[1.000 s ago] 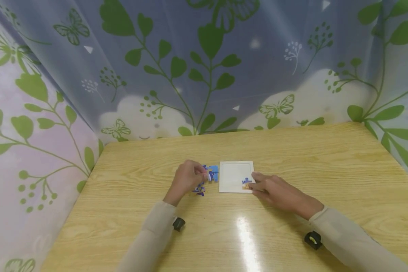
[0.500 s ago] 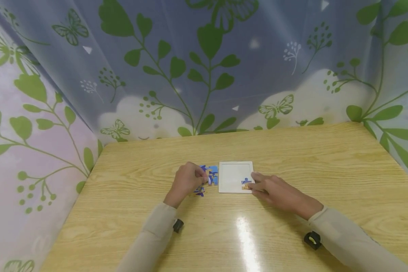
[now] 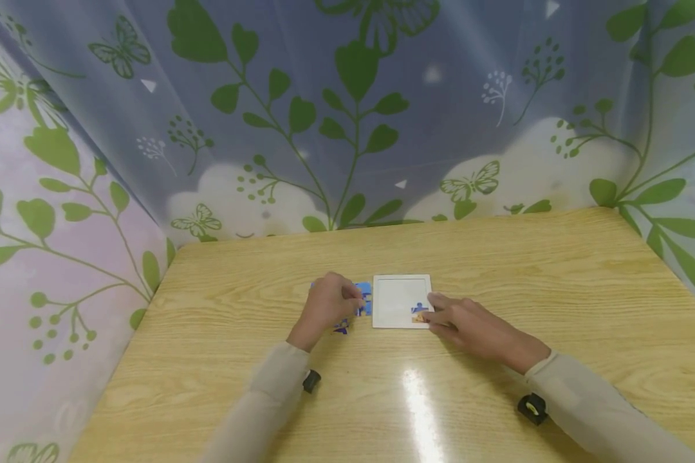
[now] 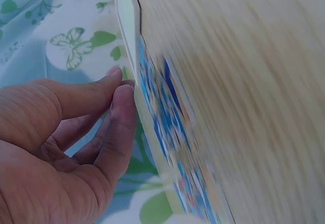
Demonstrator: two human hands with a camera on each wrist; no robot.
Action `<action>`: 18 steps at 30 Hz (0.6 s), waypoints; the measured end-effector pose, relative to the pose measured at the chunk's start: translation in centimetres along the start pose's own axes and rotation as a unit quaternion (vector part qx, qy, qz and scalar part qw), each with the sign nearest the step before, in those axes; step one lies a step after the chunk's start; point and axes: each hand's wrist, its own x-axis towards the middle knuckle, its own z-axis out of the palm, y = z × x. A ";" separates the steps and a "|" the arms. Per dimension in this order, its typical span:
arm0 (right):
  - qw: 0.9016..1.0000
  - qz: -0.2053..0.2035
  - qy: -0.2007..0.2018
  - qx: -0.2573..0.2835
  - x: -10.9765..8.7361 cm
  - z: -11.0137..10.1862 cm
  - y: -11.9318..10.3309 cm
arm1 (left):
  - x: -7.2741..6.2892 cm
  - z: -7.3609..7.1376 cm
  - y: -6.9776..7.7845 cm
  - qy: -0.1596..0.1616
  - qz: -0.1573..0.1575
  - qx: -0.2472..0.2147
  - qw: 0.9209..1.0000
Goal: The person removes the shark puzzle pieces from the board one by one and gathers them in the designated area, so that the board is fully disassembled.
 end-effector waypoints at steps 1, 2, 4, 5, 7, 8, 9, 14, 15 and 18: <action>1.000 0.001 0.000 0.001 0.0 0.0 0.0 | 0.1 0.2 0.3 -0.004 0.000 -0.001 1.000; 1.000 0.001 -0.001 0.001 0.0 0.0 0.1 | 0.2 0.5 0.6 -0.007 0.002 -0.003 1.000; 1.000 0.003 -0.004 0.002 0.0 0.1 0.1 | 0.4 1.0 1.1 -0.013 0.004 -0.006 1.000; 1.000 0.002 -0.005 0.003 0.0 0.0 0.2 | 0.5 1.2 1.4 -0.016 0.005 -0.008 1.000; 1.000 0.004 -0.008 0.007 0.1 0.0 0.2 | 0.8 1.8 1.9 -0.022 0.012 -0.012 1.000; 1.000 0.003 -0.008 0.006 0.1 0.0 0.2 | 0.9 2.0 2.1 -0.025 0.015 -0.013 1.000; 1.000 0.002 -0.006 0.004 0.1 0.0 0.2 | 1.0 2.3 2.4 -0.028 0.015 -0.012 0.999; 1.000 0.004 -0.008 0.002 0.1 0.0 0.3 | 1.6 3.6 3.4 -0.042 0.021 -0.001 0.999; 1.000 0.005 -0.008 0.003 0.1 0.0 0.3 | 1.7 3.9 3.6 -0.045 0.022 0.000 0.999; 1.000 0.006 -0.008 0.011 0.0 -0.1 0.2 | 1.9 4.4 4.1 -0.052 0.027 -0.001 0.998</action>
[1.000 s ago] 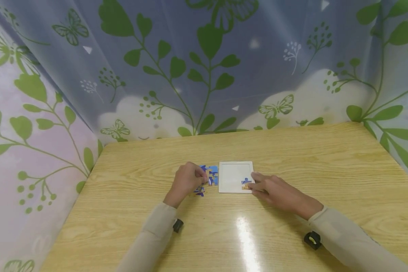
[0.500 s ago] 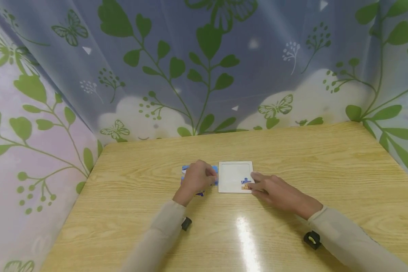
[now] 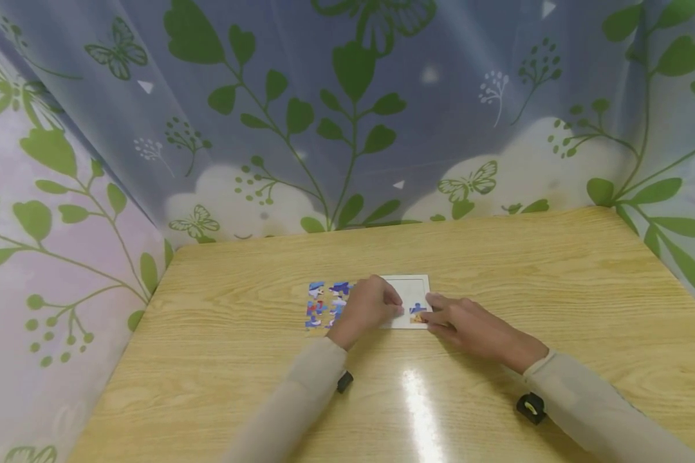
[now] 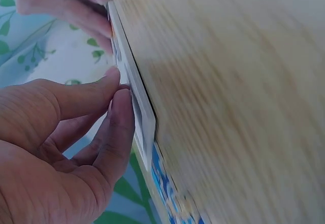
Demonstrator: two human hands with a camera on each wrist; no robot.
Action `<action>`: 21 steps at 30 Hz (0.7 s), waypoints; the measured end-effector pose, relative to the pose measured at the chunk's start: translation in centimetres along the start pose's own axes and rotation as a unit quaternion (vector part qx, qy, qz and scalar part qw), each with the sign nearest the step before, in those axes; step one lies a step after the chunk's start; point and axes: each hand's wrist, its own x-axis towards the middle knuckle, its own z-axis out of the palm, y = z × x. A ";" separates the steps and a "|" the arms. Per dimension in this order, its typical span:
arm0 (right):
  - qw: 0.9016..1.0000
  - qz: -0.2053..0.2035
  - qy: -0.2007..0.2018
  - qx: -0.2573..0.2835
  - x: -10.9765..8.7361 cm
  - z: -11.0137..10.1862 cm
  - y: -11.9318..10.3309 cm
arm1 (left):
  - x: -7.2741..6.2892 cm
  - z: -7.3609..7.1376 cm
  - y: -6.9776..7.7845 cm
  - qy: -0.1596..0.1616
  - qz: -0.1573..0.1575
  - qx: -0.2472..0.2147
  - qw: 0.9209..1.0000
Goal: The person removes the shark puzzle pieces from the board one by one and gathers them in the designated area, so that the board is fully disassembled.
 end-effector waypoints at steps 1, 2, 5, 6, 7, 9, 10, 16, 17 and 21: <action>1.000 -0.001 0.001 0.001 0.0 0.0 0.0 | 0.1 0.1 0.2 -0.002 0.002 0.000 1.000; 1.000 -0.003 0.002 0.002 0.0 0.0 0.0 | 0.1 0.3 0.3 -0.003 0.003 0.001 1.000; 1.000 -0.008 0.005 0.002 0.0 0.0 0.0 | 0.2 0.7 0.7 -0.006 0.011 0.000 1.000; 1.000 -0.009 0.005 0.001 0.0 0.0 0.0 | 0.2 0.8 0.9 -0.006 0.014 0.002 1.000; 1.000 -0.010 0.005 0.000 -0.1 0.0 0.0 | 0.3 0.9 0.9 -0.007 0.016 0.003 1.000; 1.000 -0.011 0.003 -0.002 -0.1 -0.1 0.0 | 0.3 1.0 1.1 -0.009 0.020 0.004 1.000; 1.000 -0.010 0.002 -0.003 0.0 -0.1 0.0 | 0.3 1.1 1.1 -0.011 0.019 0.004 1.000; 1.000 -0.012 0.003 -0.009 -0.1 -0.1 0.0 | 0.4 1.2 1.3 -0.018 -0.001 -0.012 1.000; 1.000 -0.011 0.003 -0.006 -0.1 -0.1 0.0 | 0.4 1.2 1.4 -0.018 -0.004 -0.013 1.000; 1.000 -0.005 -0.001 0.008 -0.2 -0.1 0.0 | 0.4 1.1 1.5 -0.021 -0.020 -0.017 0.999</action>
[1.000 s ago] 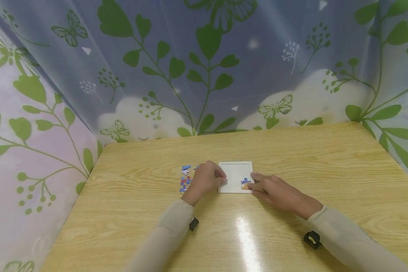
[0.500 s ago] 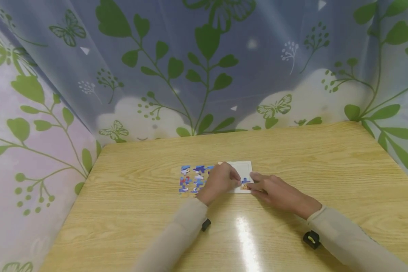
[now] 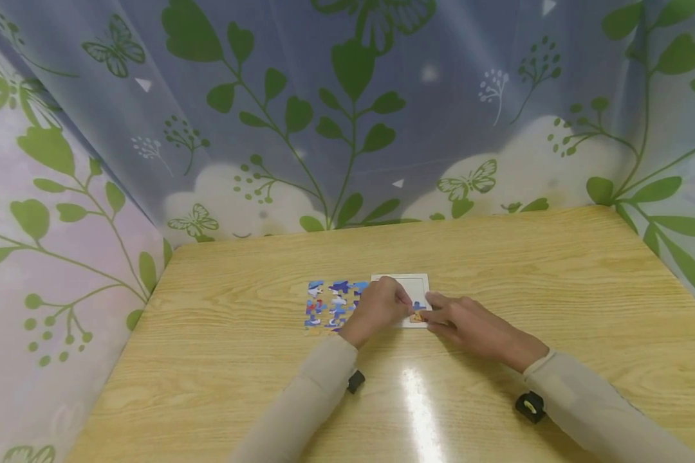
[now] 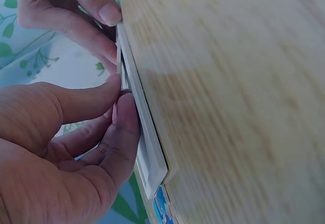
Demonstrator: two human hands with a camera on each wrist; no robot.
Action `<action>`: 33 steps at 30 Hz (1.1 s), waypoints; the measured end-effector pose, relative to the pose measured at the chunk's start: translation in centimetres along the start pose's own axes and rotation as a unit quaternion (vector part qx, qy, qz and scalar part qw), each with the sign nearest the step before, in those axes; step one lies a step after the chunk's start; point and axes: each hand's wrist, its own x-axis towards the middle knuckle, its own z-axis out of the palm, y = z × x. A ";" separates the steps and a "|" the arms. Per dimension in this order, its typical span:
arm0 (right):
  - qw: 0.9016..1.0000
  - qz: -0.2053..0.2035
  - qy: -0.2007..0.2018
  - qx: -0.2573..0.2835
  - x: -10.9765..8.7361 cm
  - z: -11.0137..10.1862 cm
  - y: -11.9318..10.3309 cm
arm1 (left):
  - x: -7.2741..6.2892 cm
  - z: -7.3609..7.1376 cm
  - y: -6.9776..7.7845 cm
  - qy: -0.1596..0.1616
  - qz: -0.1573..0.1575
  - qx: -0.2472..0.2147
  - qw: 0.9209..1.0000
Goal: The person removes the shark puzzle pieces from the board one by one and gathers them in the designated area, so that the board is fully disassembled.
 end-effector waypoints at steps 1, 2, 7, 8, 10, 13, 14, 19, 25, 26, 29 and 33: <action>1.000 0.004 -0.002 0.005 0.0 0.0 0.0 | 0.1 0.0 0.0 0.000 -0.003 -0.001 1.000; 1.000 0.008 -0.005 0.009 0.0 -0.1 0.0 | 0.1 0.0 0.0 0.000 -0.005 -0.003 1.000; 1.000 0.007 -0.002 0.007 0.0 -0.1 0.0 | 0.2 0.0 -0.1 -0.001 -0.026 -0.018 0.999; 1.000 0.006 -0.002 0.007 0.0 -0.1 0.0 | 0.2 0.0 -0.1 -0.001 -0.033 -0.023 0.999; 1.000 0.002 0.000 0.007 0.0 0.0 0.1 | 0.2 -0.1 -0.3 0.003 -0.041 -0.029 0.999; 1.000 0.002 0.000 0.002 0.0 0.0 0.2 | 0.0 -0.4 -0.5 0.016 -0.040 -0.032 0.999; 1.000 0.002 0.000 0.000 0.0 0.1 0.2 | -0.1 -0.6 -0.5 0.021 -0.038 -0.032 0.999; 1.000 0.010 -0.001 -0.020 -0.1 -0.1 0.1 | -1.1 -2.2 -1.0 0.036 -0.028 -0.040 0.998; 1.000 0.020 -0.006 -0.022 -0.1 -0.1 0.0 | -2.2 -4.2 -2.5 0.050 -0.033 -0.060 0.996; 1.000 0.020 -0.006 -0.022 -0.1 -0.1 -0.1 | -2.5 -4.4 -2.7 0.050 -0.035 -0.064 0.996; 1.000 0.016 -0.005 -0.024 -0.1 -0.1 0.0 | -3.2 -5.1 -3.4 0.047 -0.045 -0.068 0.996; 1.000 0.006 -0.003 -0.023 0.0 -0.1 0.0 | -4.0 -5.5 -4.5 0.046 -0.052 -0.064 0.996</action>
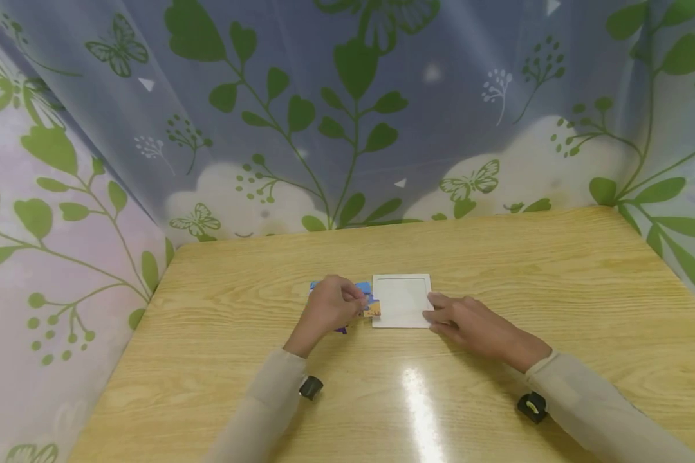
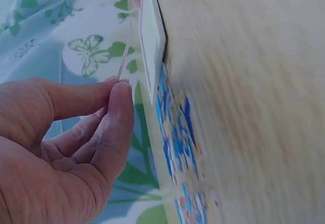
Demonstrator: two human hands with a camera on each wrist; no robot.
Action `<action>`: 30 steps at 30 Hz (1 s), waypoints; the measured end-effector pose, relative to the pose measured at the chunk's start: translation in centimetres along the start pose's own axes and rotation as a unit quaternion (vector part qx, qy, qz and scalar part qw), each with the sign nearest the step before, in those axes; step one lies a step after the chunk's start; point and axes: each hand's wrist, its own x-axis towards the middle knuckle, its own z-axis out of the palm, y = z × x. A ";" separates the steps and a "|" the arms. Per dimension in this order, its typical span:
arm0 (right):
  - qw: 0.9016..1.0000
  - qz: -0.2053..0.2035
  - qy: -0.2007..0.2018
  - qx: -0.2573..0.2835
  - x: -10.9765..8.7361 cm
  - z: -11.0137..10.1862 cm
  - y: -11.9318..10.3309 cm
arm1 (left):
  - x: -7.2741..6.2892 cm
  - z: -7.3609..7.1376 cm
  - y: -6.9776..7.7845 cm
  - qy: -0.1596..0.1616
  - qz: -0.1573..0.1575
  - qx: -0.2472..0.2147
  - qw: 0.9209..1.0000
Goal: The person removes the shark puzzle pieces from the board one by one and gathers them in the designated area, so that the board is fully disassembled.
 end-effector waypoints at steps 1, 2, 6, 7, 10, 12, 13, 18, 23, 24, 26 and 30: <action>1.000 -0.003 0.001 0.002 0.0 0.0 0.0 | -0.1 -0.1 -0.2 0.003 0.000 0.004 1.000; 1.000 -0.006 0.002 0.005 0.0 0.0 0.0 | -0.3 -0.2 -0.4 0.004 0.000 0.007 1.000; 1.000 -0.013 0.001 0.012 0.0 0.1 0.1 | -0.8 -0.4 -1.0 0.011 0.001 0.029 1.000; 1.000 -0.013 0.001 0.011 0.0 0.1 0.1 | -0.9 -0.4 -1.2 0.011 0.002 0.034 0.999; 1.000 -0.013 0.002 0.012 0.0 0.2 0.1 | -1.3 -0.5 -1.6 0.008 0.006 0.044 0.999; 1.000 -0.017 0.009 0.014 0.0 0.2 0.2 | -1.4 -0.5 -1.8 0.009 0.011 0.053 0.999; 1.000 -0.019 0.012 0.015 0.0 0.2 0.2 | -1.5 -0.4 -1.9 0.009 0.013 0.058 0.998; 0.999 -0.026 0.015 0.024 0.1 0.1 0.2 | -1.6 -0.2 -2.2 0.017 0.027 0.077 0.997; 0.999 -0.020 0.010 0.023 0.1 0.1 0.1 | -1.6 0.1 -2.3 0.017 0.039 0.084 0.996; 1.000 -0.019 0.009 0.023 0.1 0.1 0.1 | -1.6 0.1 -2.3 0.017 0.039 0.086 0.995; 1.000 -0.018 0.007 0.023 0.1 0.2 0.2 | -1.6 0.2 -2.3 0.017 0.042 0.089 0.995; 0.999 -0.020 0.005 0.025 0.1 0.2 0.2 | -1.6 0.3 -2.2 0.018 0.045 0.091 0.995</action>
